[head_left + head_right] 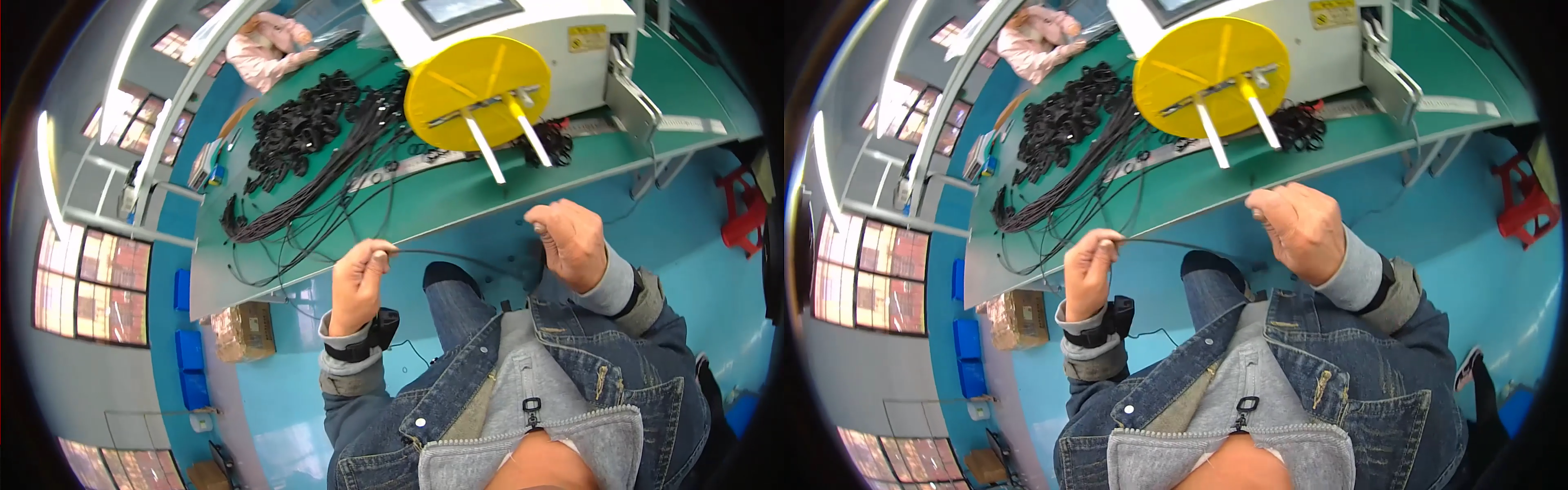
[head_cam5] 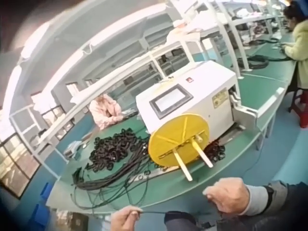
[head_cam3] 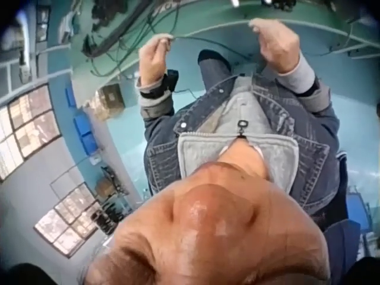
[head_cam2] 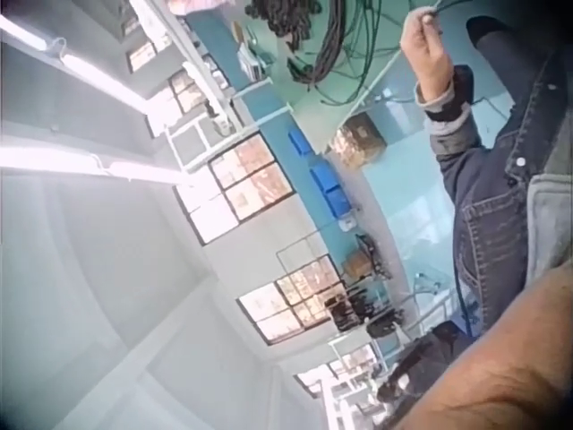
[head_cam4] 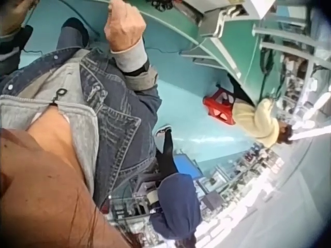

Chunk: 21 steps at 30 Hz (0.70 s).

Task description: The person picks up a cable, winds it around the pegs of a machine, and removes the coiled cable to secure it with a rubber band. This process is repeated for several cables.

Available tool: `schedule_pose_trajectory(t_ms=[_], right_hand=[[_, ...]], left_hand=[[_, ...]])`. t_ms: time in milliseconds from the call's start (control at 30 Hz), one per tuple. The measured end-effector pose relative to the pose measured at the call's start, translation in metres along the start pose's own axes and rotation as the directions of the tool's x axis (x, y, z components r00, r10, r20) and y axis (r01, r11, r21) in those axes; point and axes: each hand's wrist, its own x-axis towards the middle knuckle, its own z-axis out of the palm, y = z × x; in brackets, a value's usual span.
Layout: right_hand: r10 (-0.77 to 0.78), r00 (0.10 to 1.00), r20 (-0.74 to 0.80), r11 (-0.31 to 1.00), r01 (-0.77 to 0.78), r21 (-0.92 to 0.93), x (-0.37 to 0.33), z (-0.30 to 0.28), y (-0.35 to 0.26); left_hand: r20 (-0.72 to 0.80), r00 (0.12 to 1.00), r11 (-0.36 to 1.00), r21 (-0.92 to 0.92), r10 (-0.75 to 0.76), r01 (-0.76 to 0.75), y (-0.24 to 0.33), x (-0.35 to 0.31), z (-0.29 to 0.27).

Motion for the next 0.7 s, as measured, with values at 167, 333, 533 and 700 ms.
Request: schedule_pose_trajectory(t_ms=[167, 333, 533, 700], right_hand=[[-0.110, 0.968, -0.226, 0.994, 0.106, -0.028, -0.010, 0.019, 0.021], [0.057, 0.988, 0.147, 0.984, -0.080, 0.157, -0.055, 0.028, 0.043], [0.083, 0.987, 0.139, 0.996, -0.081, -0.022, -0.001, -0.025, 0.021], [-0.287, 0.908, -0.305, 0.945, 0.217, -0.245, 0.025, -0.035, 0.045]], left_hand=[[-0.011, 1.000, 0.982, -0.188, 0.006, -0.008, 0.015, 0.030, 0.007], [-0.015, 0.973, 0.973, 0.017, 0.228, -0.228, 0.004, 0.045, 0.025], [0.143, 0.953, 0.928, 0.231, 0.266, -0.293, 0.029, 0.030, 0.097], [-0.056, 0.903, 0.881, 0.252, 0.426, -0.400, 0.030, 0.074, 0.098]])
